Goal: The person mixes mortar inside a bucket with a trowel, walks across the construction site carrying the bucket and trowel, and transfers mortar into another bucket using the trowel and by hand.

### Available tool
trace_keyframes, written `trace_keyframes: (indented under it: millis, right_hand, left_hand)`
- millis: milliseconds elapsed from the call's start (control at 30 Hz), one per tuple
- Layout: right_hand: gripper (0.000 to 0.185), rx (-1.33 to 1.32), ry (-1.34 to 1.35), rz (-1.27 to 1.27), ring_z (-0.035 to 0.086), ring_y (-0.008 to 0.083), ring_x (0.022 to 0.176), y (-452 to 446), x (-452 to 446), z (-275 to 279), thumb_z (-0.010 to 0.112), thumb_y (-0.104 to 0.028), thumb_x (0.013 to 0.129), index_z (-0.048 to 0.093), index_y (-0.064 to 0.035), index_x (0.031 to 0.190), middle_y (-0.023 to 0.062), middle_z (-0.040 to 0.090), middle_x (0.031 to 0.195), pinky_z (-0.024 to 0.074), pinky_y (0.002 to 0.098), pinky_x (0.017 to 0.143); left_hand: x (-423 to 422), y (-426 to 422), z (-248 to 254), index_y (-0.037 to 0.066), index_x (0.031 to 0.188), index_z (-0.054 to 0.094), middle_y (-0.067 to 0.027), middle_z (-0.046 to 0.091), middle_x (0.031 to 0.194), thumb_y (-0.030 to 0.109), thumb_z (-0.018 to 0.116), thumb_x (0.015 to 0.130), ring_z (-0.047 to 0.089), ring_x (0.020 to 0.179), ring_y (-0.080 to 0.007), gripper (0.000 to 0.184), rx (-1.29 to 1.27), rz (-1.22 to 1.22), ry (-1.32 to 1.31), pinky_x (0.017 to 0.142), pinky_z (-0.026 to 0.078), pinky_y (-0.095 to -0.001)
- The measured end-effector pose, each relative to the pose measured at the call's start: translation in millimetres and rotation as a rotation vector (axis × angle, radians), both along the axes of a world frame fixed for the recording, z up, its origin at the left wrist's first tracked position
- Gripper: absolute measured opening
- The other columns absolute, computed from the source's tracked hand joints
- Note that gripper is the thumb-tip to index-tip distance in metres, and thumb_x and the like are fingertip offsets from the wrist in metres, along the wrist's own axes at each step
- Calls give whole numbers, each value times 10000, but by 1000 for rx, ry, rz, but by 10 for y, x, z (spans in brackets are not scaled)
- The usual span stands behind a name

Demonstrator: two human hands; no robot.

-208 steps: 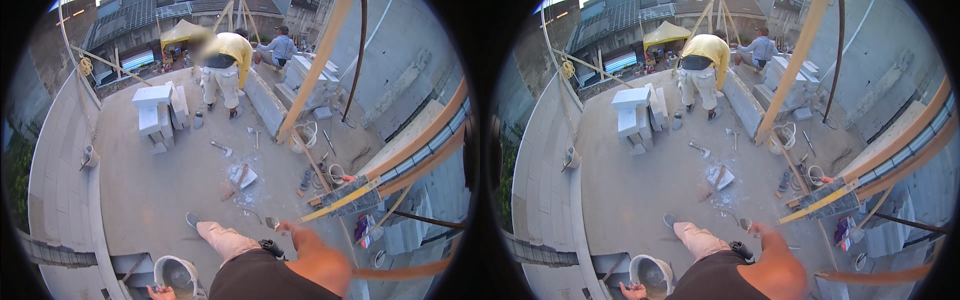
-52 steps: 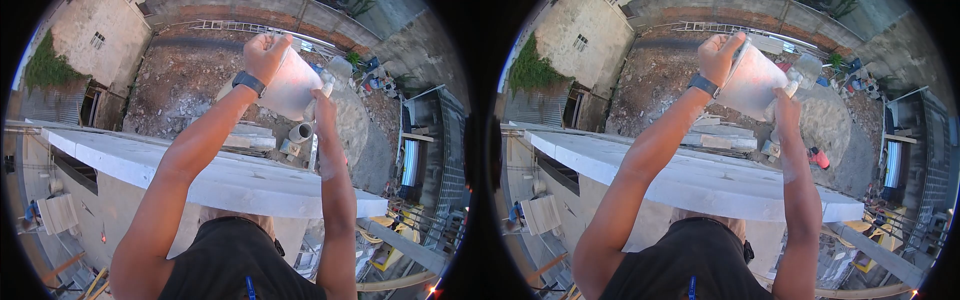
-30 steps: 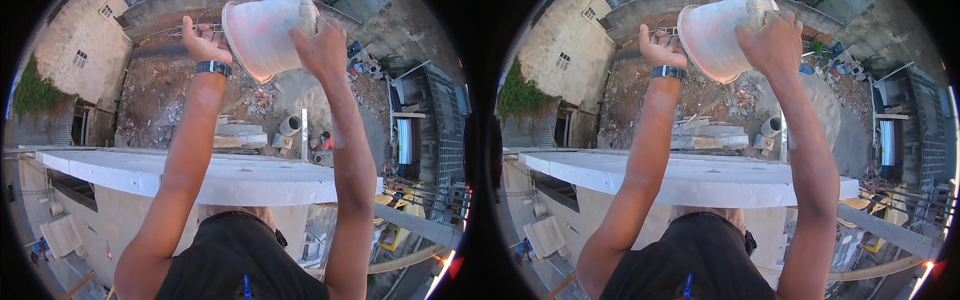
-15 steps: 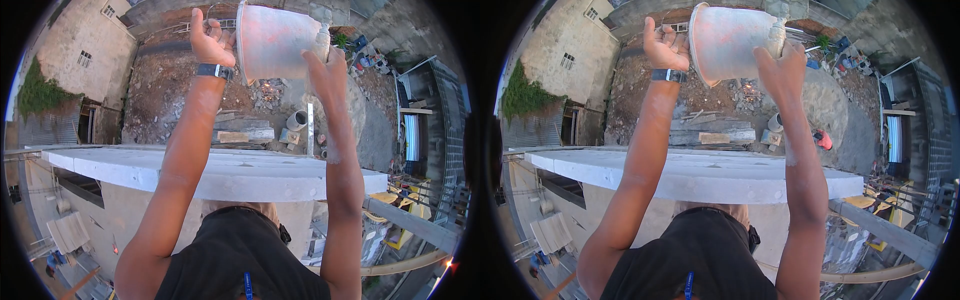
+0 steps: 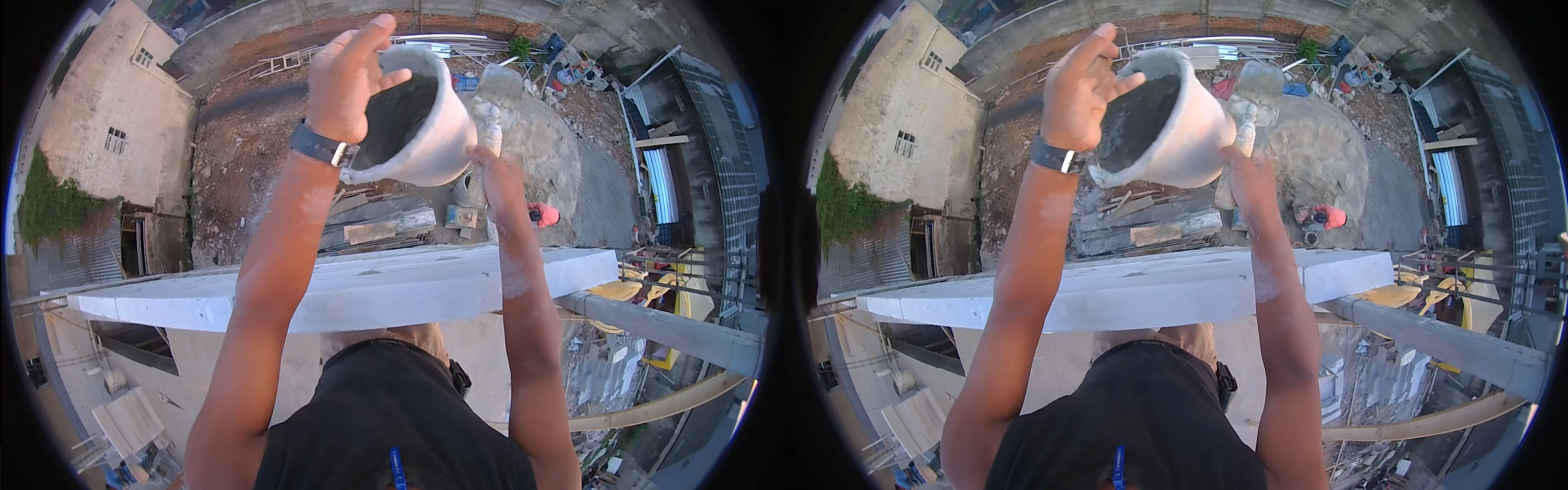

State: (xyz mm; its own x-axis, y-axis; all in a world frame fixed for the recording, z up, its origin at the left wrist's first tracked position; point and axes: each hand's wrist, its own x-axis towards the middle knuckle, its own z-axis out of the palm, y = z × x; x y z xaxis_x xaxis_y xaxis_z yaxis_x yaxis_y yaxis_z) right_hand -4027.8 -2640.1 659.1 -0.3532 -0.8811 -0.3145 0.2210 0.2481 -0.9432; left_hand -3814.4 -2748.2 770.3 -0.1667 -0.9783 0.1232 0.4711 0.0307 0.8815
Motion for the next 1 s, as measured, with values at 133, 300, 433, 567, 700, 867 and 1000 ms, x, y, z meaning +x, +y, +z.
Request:
trace_keyframes:
  millis: [133,300,433,567,700,867,1000]
  right_hand:
    - [299,51,-45,-79,643,154,839,424,-191,-255,583,-170,884,642,53,1074,101,675,954,499,270,686]
    - [331,-27,-128,-166,644,187,988,1055,-144,36,634,-197,857,609,49,1078,130,668,1060,488,307,867]
    - [317,-61,200,-156,637,176,982,2024,310,174,653,-159,830,614,44,1070,131,666,1055,484,304,872]
    - [251,-130,236,-269,647,206,975,2435,902,97,644,-85,789,582,36,1000,138,655,1075,498,323,851]
    - [199,-61,289,-400,625,171,913,2801,1311,-4,652,-75,783,598,17,951,118,659,1027,498,320,813]
    - [175,73,383,-409,610,146,880,3145,1570,-131,661,-85,783,629,8,928,98,667,980,496,315,786]
    - [293,-23,319,-568,606,136,837,3428,1873,-174,699,-233,842,632,8,995,73,651,919,493,306,759]
  left_hand:
    - [90,0,-50,25,1046,583,75,432,666,362,696,895,379,504,-18,386,134,-151,-63,675,475,-255]
    - [72,236,117,90,976,653,99,412,663,384,720,863,386,578,-35,322,150,-95,-105,615,400,-250]
    - [334,492,458,50,1021,656,85,417,632,355,685,894,371,560,-33,332,-12,-211,-32,585,377,-257]
    - [494,853,835,-53,1129,592,98,300,557,280,513,1024,268,444,-7,358,-208,-296,80,544,345,-223]
    - [683,1131,1064,-78,1132,577,96,267,526,247,384,1068,215,378,-12,383,-338,-609,273,479,325,-195]
    - [815,1435,1155,-73,1098,595,99,242,523,287,384,1063,178,375,-22,418,-406,-736,329,440,312,-218]
    - [859,1801,1254,-80,1119,562,93,254,512,301,321,1078,183,365,-21,452,-446,-967,404,445,335,-224]
